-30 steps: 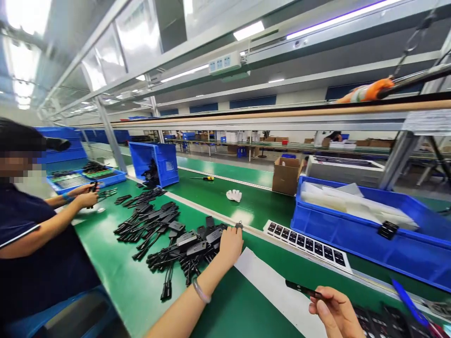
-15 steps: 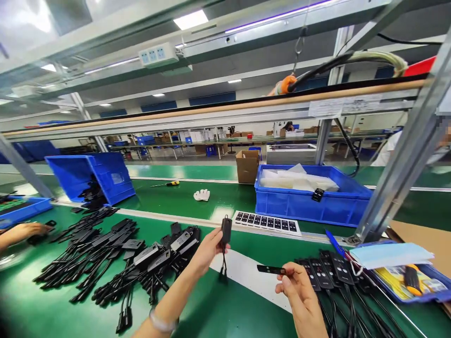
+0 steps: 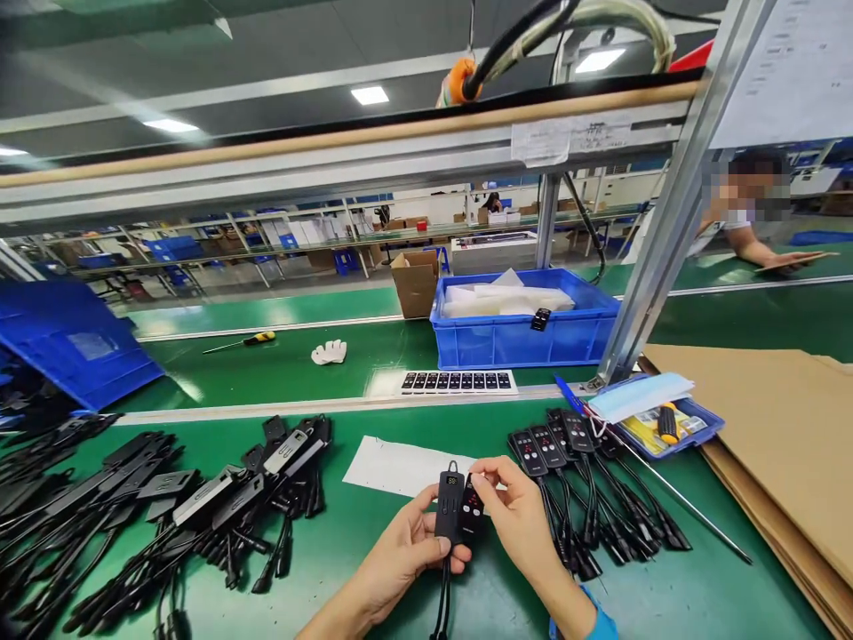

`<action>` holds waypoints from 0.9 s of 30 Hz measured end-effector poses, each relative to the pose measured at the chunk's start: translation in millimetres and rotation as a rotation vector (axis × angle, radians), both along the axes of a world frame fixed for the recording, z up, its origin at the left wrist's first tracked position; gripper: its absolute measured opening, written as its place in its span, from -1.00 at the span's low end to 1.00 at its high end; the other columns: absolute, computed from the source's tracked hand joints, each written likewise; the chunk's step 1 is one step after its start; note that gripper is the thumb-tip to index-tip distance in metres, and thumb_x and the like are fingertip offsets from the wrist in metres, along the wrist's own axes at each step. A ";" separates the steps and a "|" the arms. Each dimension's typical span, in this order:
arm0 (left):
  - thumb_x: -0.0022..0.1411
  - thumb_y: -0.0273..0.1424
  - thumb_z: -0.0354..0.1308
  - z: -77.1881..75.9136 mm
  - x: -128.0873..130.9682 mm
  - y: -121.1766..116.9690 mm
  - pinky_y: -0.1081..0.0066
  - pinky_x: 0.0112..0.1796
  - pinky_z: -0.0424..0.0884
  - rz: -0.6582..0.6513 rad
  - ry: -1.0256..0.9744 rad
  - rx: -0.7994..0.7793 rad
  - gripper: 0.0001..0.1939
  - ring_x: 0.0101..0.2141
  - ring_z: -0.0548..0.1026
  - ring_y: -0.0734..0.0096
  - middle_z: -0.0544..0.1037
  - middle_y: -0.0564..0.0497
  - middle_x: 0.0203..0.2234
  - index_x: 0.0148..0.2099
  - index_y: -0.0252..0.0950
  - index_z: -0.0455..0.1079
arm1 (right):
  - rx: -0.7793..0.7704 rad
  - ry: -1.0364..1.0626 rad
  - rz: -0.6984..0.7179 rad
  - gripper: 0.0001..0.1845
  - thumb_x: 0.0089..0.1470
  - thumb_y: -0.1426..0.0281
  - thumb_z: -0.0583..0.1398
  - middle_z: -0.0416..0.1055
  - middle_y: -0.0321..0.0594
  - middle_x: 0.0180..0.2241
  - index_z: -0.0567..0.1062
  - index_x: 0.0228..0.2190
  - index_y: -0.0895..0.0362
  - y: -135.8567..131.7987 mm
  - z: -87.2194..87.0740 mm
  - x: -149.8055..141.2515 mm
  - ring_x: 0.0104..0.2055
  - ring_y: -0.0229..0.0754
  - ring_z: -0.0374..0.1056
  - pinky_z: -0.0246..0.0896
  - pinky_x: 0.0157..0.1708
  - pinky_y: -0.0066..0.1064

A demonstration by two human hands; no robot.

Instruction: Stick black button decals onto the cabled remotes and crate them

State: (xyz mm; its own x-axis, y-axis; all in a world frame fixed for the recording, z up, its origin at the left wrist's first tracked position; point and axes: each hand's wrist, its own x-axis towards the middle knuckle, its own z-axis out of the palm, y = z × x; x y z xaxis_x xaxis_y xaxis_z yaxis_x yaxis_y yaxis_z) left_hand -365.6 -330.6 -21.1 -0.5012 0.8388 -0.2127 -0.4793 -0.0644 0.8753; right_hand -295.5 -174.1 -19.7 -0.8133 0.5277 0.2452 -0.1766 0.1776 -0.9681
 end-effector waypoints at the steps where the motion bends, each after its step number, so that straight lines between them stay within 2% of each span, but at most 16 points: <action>1: -0.09 -0.43 0.35 0.1 1.8 0.2 0.39 -0.32 0.45 -0.020 -0.004 -0.005 -0.31 -0.39 0.55 0.33 0.54 -0.07 -0.36 0.10 -0.32 0.18 | 0.027 -0.004 0.000 -0.71 0.03 0.15 0.20 0.31 -0.26 -0.47 0.51 -0.41 0.13 -1.4 0.6 0.3 -0.41 -0.22 0.25 0.26 -0.46 -0.46; 3: -0.11 -0.45 0.35 0.2 5.0 1.0 0.39 -0.32 0.45 -0.055 -0.015 -0.008 -0.32 -0.40 0.56 0.34 0.54 -0.06 -0.38 0.08 -0.32 0.19 | 0.058 -0.024 0.014 -0.72 0.05 0.16 0.19 0.31 -0.24 -0.45 0.51 -0.41 0.13 -3.6 2.0 1.1 -0.40 -0.21 0.27 0.30 -0.46 -0.45; 8: -0.13 -0.47 0.34 2.3 8.7 2.9 0.38 -0.31 0.44 -0.099 -0.036 -0.006 -0.36 -0.39 0.56 0.34 0.54 -0.13 -0.25 0.04 -0.31 0.23 | 0.097 -0.063 0.039 -0.74 0.07 0.19 0.17 0.34 -0.21 -0.42 0.51 -0.39 0.12 -6.3 1.8 2.2 -0.41 -0.21 0.30 0.32 -0.52 -0.45; 13: -0.09 -0.45 0.33 3.8 9.7 2.7 0.37 -0.28 0.44 -0.097 -0.042 -0.007 -0.36 -0.38 0.56 0.33 0.56 -0.11 -0.31 0.06 -0.32 0.21 | 0.175 -0.087 0.048 -0.76 0.10 0.22 0.15 0.31 -0.22 -0.44 0.51 -0.40 0.12 -7.1 -3.7 3.5 -0.45 -0.24 0.26 0.29 -0.55 -0.48; 17: -0.08 -0.42 0.35 2.0 9.5 3.0 0.36 -0.29 0.44 -0.103 -0.040 -0.012 -0.33 -0.36 0.57 0.31 0.55 -0.14 -0.26 0.09 -0.31 0.20 | 0.184 -0.099 0.051 -0.76 0.11 0.22 0.14 0.30 -0.23 -0.45 0.51 -0.40 0.11 -7.2 -4.6 4.0 -0.46 -0.24 0.25 0.28 -0.56 -0.47; 21: -0.02 -0.36 0.32 4.0 10.4 2.9 0.39 -0.30 0.42 -0.096 -0.024 -0.029 -0.38 -0.40 0.56 0.35 0.55 -0.11 -0.33 0.08 -0.34 0.20 | 0.185 -0.100 0.047 -0.76 0.11 0.22 0.14 0.30 -0.22 -0.45 0.51 -0.39 0.12 -7.5 -3.2 3.9 -0.47 -0.24 0.25 0.27 -0.59 -0.47; 27: -0.01 -0.38 0.27 8.6 12.7 3.8 0.38 -0.30 0.41 -0.083 -0.005 -0.056 -0.38 -0.43 0.54 0.39 0.54 -0.05 -0.41 0.10 -0.34 0.18 | 0.212 -0.115 0.036 -0.76 0.10 0.22 0.15 0.31 -0.21 -0.45 0.53 -0.36 0.11 -7.6 -4.0 5.0 -0.50 -0.23 0.26 0.26 -0.64 -0.47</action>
